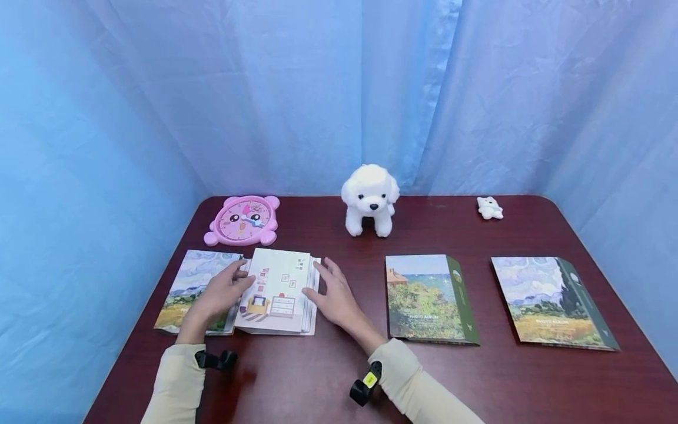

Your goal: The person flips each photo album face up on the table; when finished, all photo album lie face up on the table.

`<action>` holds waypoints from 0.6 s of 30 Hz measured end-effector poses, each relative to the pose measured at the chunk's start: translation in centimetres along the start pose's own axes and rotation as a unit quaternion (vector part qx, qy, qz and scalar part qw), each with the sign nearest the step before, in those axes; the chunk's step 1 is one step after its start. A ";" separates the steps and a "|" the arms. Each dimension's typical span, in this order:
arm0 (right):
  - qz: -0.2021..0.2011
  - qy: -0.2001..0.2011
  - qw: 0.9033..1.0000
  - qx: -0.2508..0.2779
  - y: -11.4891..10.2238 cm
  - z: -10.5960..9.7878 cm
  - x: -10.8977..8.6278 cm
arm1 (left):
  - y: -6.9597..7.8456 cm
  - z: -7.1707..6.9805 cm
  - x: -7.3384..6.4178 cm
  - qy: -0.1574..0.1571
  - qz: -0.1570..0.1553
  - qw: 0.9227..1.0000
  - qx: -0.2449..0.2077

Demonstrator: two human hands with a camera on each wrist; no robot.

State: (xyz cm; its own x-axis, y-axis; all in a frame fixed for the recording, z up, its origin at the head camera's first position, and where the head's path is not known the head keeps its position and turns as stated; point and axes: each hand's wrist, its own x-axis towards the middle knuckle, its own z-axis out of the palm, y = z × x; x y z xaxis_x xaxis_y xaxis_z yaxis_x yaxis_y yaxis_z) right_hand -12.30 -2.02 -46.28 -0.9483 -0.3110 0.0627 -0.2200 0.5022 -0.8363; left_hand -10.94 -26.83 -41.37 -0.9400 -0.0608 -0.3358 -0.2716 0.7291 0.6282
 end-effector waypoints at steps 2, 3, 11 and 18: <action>0.001 0.010 1.000 -0.002 0.1 -0.8 0.1 | 0.6 -0.1 -0.1 0.018 0.000 1.000 0.018; 0.001 0.016 1.000 -0.003 0.2 -1.2 0.2 | 1.0 -0.1 -0.2 0.028 0.003 0.999 0.032; 0.013 0.046 0.999 -0.006 1.1 -5.0 0.4 | 4.0 0.5 -0.7 0.125 0.082 0.986 0.077; 0.029 0.061 0.998 -0.013 2.4 -8.6 -0.2 | 7.3 3.1 -0.3 0.131 0.168 0.977 0.015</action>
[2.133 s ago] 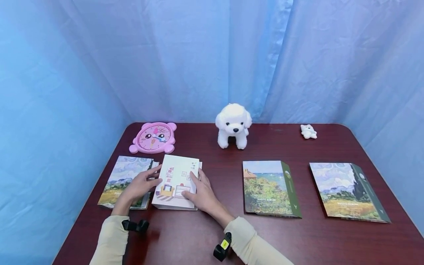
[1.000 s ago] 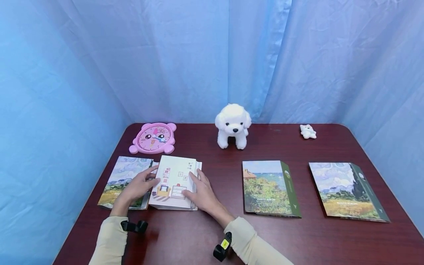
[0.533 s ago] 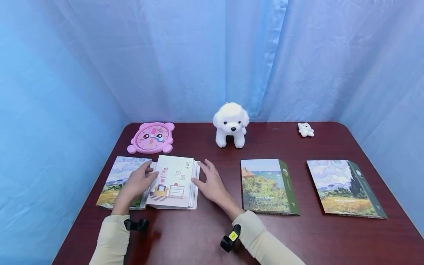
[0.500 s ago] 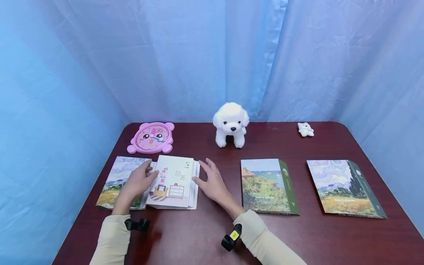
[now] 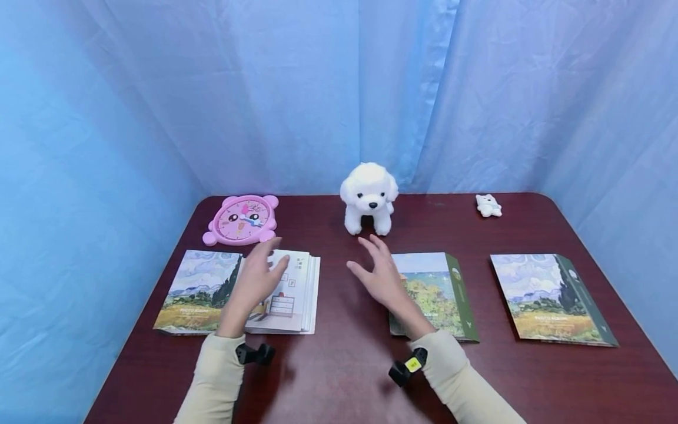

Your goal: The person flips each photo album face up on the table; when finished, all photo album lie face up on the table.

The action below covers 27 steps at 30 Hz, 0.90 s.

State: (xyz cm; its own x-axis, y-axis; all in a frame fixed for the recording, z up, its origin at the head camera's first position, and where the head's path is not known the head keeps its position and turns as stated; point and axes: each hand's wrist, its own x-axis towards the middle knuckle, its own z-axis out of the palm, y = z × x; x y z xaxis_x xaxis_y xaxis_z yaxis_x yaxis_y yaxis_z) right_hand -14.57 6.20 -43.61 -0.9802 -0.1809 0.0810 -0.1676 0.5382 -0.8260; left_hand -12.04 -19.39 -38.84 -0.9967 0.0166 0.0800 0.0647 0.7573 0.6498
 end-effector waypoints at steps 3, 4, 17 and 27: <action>0.005 0.000 1.000 0.000 0.6 -1.4 -0.4 | 1.2 1.8 0.4 -0.012 0.019 0.999 -0.028; 0.009 0.001 1.000 0.001 0.8 -1.8 -0.6 | 1.6 2.4 0.5 -0.017 0.023 0.999 -0.036; 0.050 0.044 0.996 -0.056 5.5 -7.6 -3.9 | 4.4 11.4 -0.4 -0.125 0.038 0.981 -0.142; 0.093 0.027 0.992 -0.082 8.9 -9.9 -6.1 | 5.7 15.6 -1.3 -0.175 0.054 0.969 -0.164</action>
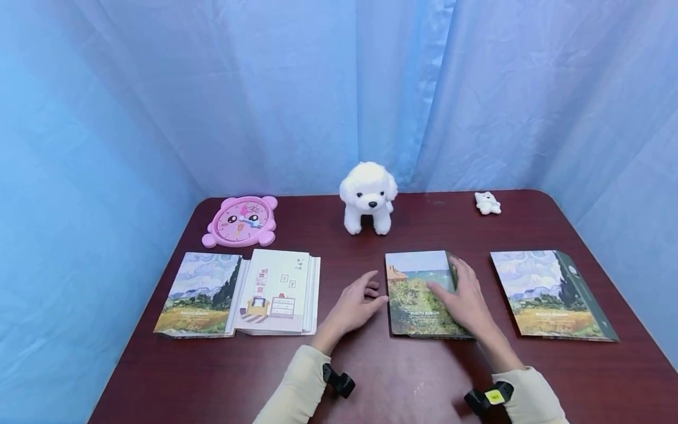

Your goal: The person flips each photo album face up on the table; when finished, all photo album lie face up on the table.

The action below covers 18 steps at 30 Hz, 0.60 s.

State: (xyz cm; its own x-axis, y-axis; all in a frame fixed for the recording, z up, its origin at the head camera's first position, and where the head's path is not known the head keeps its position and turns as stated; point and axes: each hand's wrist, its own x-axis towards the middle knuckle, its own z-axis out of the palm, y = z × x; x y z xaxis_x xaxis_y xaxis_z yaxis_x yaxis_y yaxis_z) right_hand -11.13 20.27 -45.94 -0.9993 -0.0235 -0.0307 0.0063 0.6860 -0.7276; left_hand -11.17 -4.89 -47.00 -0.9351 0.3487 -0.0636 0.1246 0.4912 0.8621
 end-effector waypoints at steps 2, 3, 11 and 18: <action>0.005 -0.007 1.000 -0.001 0.6 -0.2 0.0 | 0.2 0.4 0.3 -0.006 -0.002 1.000 -0.006; 0.009 -0.012 1.000 -0.002 0.9 -0.3 0.0 | 0.3 0.6 0.4 -0.007 -0.003 1.000 -0.008; 0.020 -0.018 1.000 -0.004 2.2 -0.7 -0.2 | 0.9 2.0 1.2 0.011 -0.012 1.000 0.009; 0.029 -0.022 0.999 -0.018 2.1 -0.7 -0.4 | 1.1 2.5 1.7 0.008 -0.021 0.999 0.032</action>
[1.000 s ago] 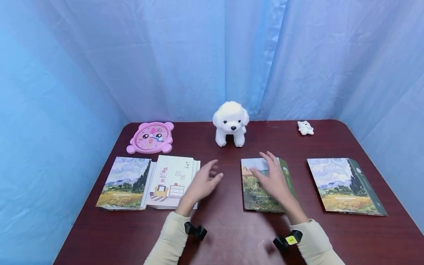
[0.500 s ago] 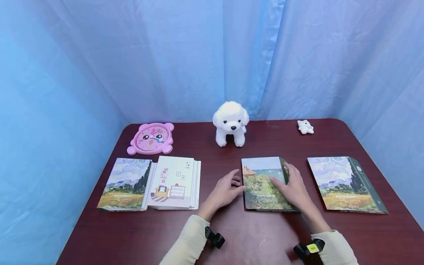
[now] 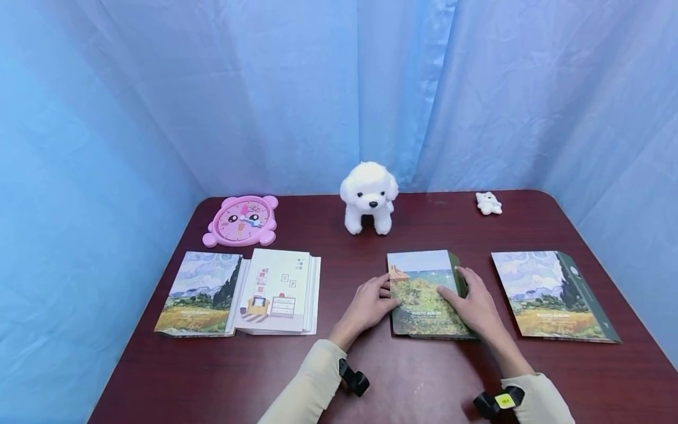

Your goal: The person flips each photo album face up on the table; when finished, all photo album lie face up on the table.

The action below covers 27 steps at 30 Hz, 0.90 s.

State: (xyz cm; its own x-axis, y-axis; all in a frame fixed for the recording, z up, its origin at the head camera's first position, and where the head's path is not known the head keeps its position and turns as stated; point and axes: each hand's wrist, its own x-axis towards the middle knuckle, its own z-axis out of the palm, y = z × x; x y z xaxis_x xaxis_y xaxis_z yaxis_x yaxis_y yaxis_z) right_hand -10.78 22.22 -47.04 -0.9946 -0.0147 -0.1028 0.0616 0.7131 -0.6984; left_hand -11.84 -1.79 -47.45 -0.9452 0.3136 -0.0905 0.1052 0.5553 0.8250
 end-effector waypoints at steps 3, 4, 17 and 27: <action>0.014 -0.004 1.000 0.021 -0.1 -0.2 -0.1 | 0.0 0.2 0.1 0.002 0.008 1.000 0.006; 0.019 -0.006 0.999 0.034 -0.2 -0.2 -0.1 | 0.0 0.3 0.1 0.003 0.010 1.000 0.006; 0.023 -0.045 0.981 0.187 -1.3 -2.3 -0.1 | 0.4 0.4 0.2 -0.001 0.016 1.000 0.023; -0.003 -0.064 0.982 0.179 -2.7 -3.5 0.0 | 0.9 0.5 0.5 0.011 -0.005 1.000 0.024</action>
State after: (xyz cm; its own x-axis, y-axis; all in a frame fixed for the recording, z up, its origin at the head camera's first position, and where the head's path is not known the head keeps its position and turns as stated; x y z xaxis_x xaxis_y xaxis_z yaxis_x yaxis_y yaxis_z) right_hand -11.22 22.77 -42.63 -0.9778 -0.1218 -0.1705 0.1048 0.4202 -0.9014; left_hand -12.07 -0.77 -46.99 -0.9529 0.2906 -0.0862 0.1092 0.5943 0.7968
